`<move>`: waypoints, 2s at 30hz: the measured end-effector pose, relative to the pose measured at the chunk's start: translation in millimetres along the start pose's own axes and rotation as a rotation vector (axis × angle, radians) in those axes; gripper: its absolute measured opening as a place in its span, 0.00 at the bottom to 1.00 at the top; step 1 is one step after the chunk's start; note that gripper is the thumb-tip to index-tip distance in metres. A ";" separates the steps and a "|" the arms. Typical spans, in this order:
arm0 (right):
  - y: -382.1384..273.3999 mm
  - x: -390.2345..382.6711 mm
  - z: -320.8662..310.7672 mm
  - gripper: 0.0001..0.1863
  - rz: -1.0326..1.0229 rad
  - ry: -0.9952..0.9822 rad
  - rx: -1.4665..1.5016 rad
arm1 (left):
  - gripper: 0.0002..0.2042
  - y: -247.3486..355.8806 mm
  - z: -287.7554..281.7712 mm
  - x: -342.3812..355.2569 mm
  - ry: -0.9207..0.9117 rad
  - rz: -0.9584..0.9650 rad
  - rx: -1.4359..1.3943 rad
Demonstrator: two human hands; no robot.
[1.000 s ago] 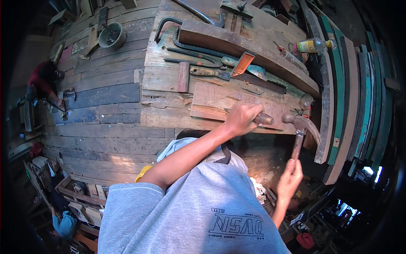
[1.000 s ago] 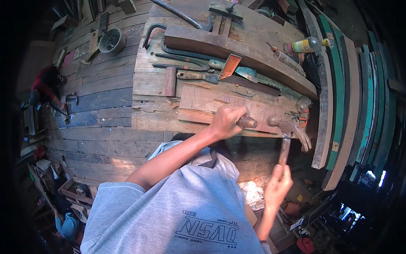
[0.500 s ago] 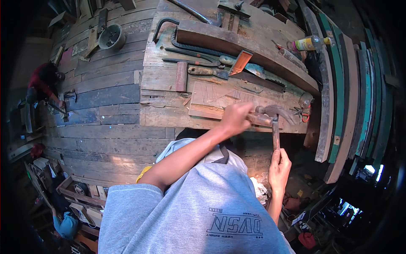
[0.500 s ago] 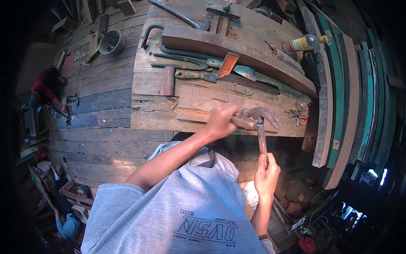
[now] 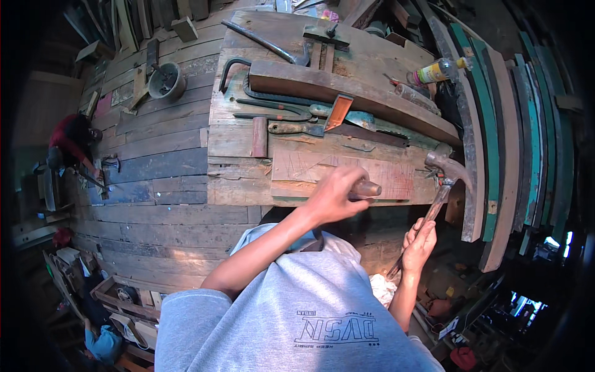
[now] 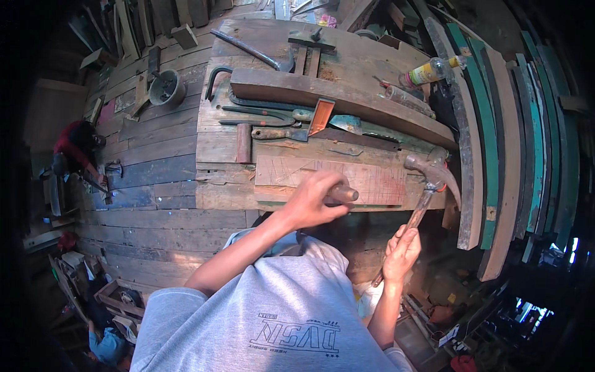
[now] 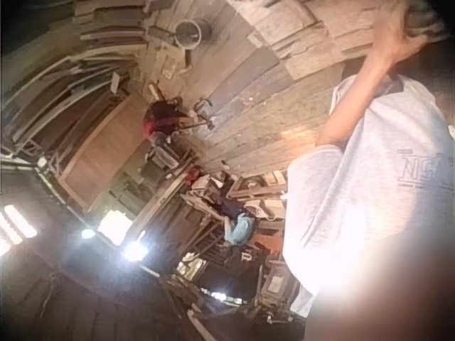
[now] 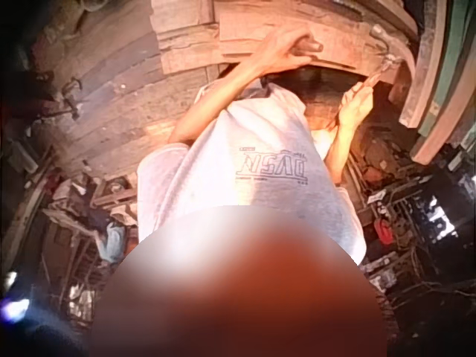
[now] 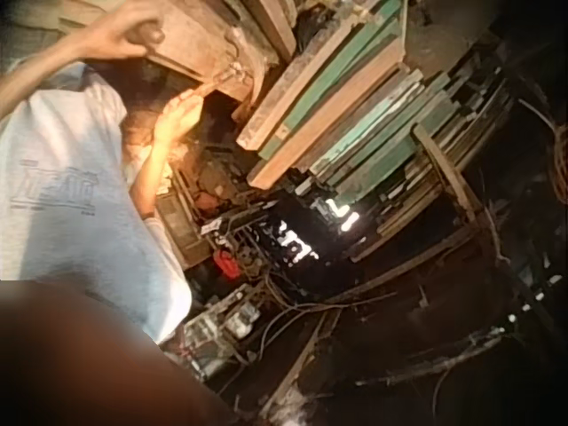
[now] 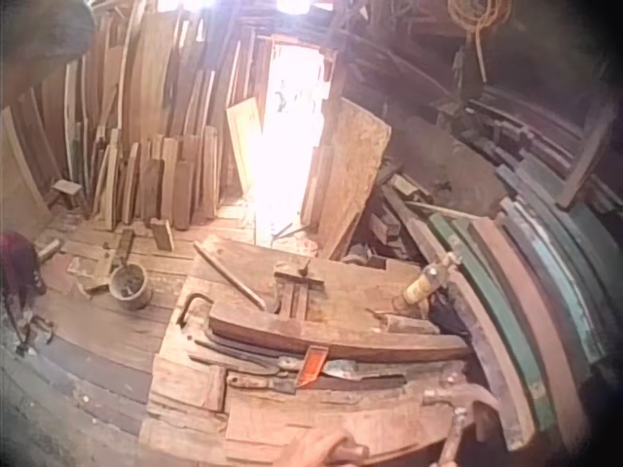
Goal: Chiseling and marking a wooden board with a hammer and a sharp tool.
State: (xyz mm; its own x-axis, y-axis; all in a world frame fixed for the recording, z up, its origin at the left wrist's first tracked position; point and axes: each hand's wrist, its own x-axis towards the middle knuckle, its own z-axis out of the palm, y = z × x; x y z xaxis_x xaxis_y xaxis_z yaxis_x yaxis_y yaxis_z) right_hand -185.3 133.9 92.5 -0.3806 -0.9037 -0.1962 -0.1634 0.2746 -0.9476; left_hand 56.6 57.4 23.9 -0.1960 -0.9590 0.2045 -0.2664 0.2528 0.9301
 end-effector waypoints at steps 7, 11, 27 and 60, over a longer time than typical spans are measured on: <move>1.3 -15.9 -21.3 0.23 -0.054 -0.108 -0.145 | 0.10 -17.6 34.2 10.3 0.092 0.009 0.009; -20.1 -18.9 -44.7 0.24 -0.200 0.002 -0.142 | 0.11 -24.8 38.7 6.9 0.168 0.083 0.029; -40.5 -44.4 -43.2 0.26 -0.242 0.201 -0.106 | 0.11 -23.8 41.8 7.1 0.203 0.098 0.037; 93.1 160.6 30.3 0.35 0.092 -0.756 -0.302 | 0.19 7.4 38.4 4.8 0.342 0.024 0.178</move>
State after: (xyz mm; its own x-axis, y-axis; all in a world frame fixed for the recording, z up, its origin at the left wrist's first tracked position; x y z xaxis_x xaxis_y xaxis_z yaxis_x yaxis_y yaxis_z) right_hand -234.1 4.4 -34.8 0.2940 -0.8210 -0.4893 -0.4404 0.3380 -0.8318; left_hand 17.5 59.6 20.1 0.1143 -0.9321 0.3437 -0.4314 0.2651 0.8623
